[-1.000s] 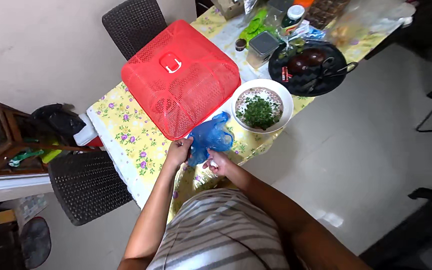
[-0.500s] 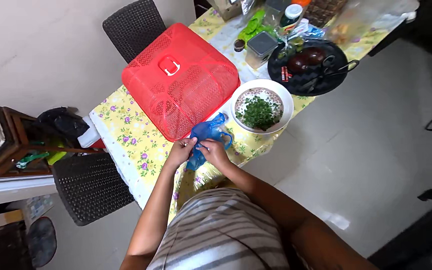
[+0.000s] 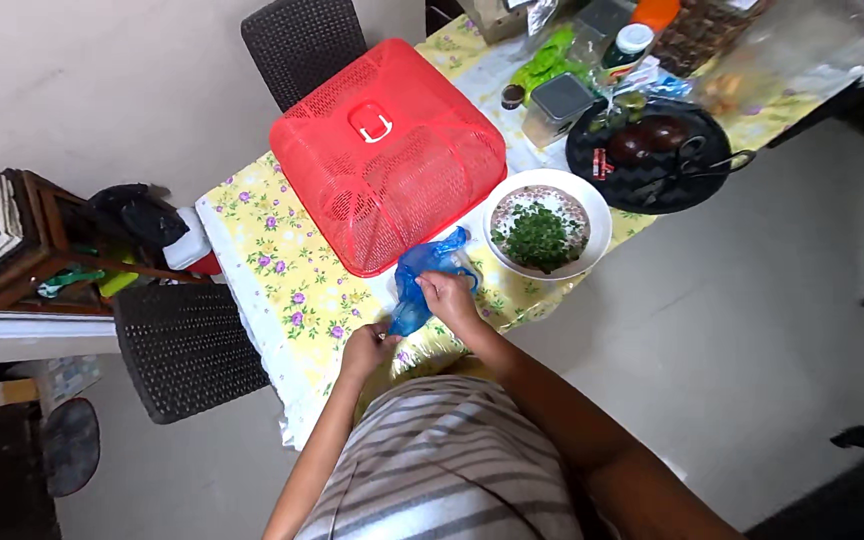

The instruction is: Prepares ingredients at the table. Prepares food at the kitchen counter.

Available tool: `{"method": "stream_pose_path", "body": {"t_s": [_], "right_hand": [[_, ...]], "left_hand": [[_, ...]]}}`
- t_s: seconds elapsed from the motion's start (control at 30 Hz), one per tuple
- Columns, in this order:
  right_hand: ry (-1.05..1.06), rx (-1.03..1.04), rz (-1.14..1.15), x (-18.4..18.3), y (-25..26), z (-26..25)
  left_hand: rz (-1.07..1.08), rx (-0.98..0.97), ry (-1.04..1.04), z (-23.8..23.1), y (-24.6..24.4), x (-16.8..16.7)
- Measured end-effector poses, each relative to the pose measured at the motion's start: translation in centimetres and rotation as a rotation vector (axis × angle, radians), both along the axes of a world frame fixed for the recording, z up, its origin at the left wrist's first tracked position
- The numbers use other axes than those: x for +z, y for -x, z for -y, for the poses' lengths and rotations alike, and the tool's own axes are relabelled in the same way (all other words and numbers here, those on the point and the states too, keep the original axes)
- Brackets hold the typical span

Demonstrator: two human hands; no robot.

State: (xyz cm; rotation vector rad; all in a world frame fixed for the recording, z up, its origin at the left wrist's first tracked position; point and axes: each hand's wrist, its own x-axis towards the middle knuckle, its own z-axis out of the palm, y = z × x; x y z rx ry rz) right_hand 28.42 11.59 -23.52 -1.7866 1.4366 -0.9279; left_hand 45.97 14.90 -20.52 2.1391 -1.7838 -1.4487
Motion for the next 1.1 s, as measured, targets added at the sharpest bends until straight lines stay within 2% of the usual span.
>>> {"method": "stream_pose_path", "body": {"t_s": [0.13, 0.43, 0.6, 0.83, 0.97, 1.1], "right_hand": [[-0.099, -0.066, 0.01, 0.3, 0.0, 0.4], [0.113, -0.174, 0.179, 2.0, 3.2, 1.7], [0.063, -0.164, 0.133, 3.0, 4.6, 2.3], [0.222, -0.232, 0.254, 3.4, 5.1, 3.0], [0.431, -0.201, 0.382, 5.1, 5.0, 3.1], [0.347, -0.191, 0.435, 5.9, 4.7, 3.7]], "left_hand": [[-0.003, 0.054, 0.135, -0.3, 0.9, -0.3], [-0.006, 0.129, 0.721, -0.5, 0.0, 1.7], [0.046, 0.091, 0.867, -0.4, 0.0, 1.9], [0.09, 0.103, 1.059, 0.5, 0.7, 2.8], [0.119, 0.112, 1.196, 0.9, 0.9, 3.9], [0.139, 0.098, 1.209, 1.4, 0.6, 4.8]]}}
